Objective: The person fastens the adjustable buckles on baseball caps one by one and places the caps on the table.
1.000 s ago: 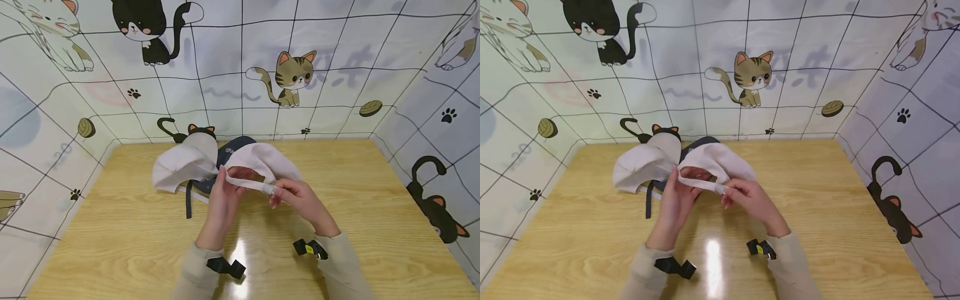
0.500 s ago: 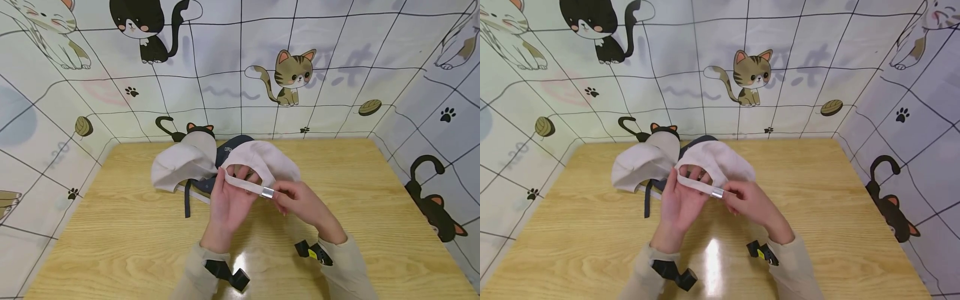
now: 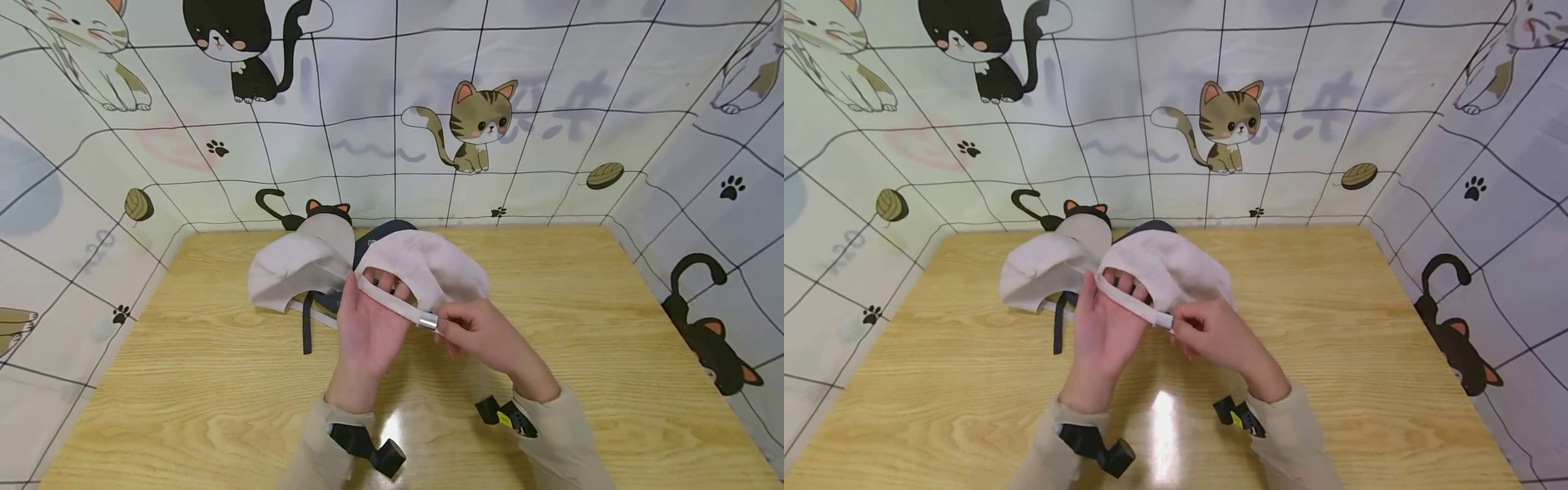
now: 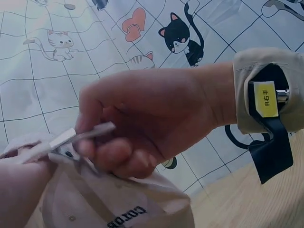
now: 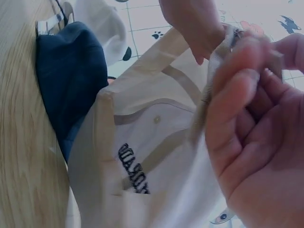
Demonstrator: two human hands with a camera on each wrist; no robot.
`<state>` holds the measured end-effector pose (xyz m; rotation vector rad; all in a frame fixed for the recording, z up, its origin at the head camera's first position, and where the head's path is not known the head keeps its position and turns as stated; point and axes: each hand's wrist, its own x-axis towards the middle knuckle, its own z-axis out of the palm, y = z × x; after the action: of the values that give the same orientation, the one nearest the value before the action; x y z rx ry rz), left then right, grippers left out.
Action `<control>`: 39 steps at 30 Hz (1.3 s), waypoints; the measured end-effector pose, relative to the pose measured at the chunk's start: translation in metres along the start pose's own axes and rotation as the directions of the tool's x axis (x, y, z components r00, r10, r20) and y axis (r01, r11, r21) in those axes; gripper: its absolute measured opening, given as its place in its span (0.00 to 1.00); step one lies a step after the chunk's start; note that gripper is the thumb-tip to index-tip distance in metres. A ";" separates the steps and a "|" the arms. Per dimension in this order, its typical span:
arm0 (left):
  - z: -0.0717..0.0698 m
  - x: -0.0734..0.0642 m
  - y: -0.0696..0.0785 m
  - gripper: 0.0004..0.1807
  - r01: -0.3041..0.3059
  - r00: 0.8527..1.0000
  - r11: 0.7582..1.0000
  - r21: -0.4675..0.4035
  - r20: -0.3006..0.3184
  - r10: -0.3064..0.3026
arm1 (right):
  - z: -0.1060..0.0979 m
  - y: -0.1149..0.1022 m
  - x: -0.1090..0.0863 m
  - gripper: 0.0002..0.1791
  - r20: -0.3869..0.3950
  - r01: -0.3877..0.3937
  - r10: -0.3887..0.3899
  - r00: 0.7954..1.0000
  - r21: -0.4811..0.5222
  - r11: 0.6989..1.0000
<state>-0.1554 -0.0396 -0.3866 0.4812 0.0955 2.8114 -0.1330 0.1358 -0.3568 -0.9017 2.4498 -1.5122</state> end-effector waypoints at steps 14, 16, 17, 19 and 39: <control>-0.004 -0.006 -0.014 0.08 0.068 0.993 0.919 0.387 -0.111 -0.027 | 0.009 -0.017 0.008 0.09 -0.163 -0.091 0.079 0.983 -0.067 0.994; -0.006 -0.009 -0.021 0.09 0.169 0.973 0.820 0.548 -0.224 -0.051 | 0.011 -0.008 0.009 0.08 -0.242 -0.111 0.100 0.965 -0.030 0.993; -0.007 -0.010 -0.023 0.11 0.211 0.961 0.777 0.593 -0.273 -0.052 | 0.011 -0.001 0.010 0.08 -0.265 -0.121 0.113 0.957 -0.011 0.993; -0.009 -0.010 -0.028 0.11 0.265 0.943 0.707 0.655 -0.328 -0.049 | 0.010 0.011 0.010 0.07 -0.300 -0.138 0.129 0.945 -0.009 0.990; -0.013 -0.005 -0.027 0.23 0.206 0.955 0.526 0.825 -0.287 0.078 | 0.009 0.033 0.011 0.09 -0.273 -0.044 0.019 0.962 -0.085 0.995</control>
<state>-0.1478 -0.0152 -0.4040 0.2099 1.5882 2.5292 -0.1523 0.1338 -0.3868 -0.7048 2.7282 -1.6229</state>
